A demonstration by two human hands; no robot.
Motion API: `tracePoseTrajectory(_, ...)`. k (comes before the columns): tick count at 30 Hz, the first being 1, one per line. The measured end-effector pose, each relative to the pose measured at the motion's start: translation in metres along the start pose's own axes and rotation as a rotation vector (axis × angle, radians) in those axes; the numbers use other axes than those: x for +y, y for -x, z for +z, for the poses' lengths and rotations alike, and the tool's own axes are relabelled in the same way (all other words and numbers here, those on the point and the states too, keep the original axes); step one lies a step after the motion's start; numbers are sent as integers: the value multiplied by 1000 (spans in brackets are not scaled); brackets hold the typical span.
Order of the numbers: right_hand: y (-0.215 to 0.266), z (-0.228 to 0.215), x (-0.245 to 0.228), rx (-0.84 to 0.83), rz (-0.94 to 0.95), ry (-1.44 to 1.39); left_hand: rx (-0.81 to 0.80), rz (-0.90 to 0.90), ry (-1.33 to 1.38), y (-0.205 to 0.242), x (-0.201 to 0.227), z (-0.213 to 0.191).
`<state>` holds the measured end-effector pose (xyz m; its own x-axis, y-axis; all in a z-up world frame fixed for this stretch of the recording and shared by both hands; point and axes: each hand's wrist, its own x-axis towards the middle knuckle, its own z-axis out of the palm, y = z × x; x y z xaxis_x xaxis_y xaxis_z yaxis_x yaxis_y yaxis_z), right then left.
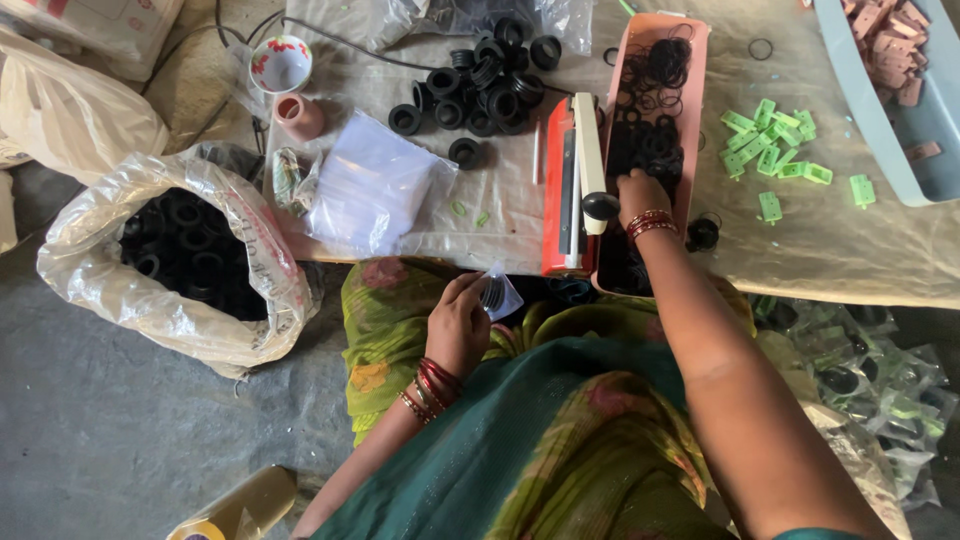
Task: The person sits on the floor and packs black hair ties and green plastic clips into small clear plastic bags. She repeatedly picks up items from trays and a sack, places them into bags, and sets the filled bags aside.
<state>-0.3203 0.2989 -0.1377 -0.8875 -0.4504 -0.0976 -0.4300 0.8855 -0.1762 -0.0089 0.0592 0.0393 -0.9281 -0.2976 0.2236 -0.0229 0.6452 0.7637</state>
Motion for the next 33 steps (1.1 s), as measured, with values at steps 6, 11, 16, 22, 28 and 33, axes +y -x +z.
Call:
tracePoseTrajectory(6,17,13,25,267,-48,-369,4,45,4,0,1,3)
tracePoseTrajectory(11,83,-15,66,257,347,-1670,-2,29,-2,2,-1,3)
tracePoseTrajectory(16,148,-51,111,424,582,-2331,-19,64,17,-1,4,10)
tracePoseTrajectory(22,135,-20,143,485,718,-1888,-55,71,13,-3,14,20)
tracePoseTrajectory(28,106,17,154,359,373,-532,-3,131,-16,2,19,17)
tracePoseTrajectory(33,100,21,150,327,356,-161,-13,116,-39,3,19,12)
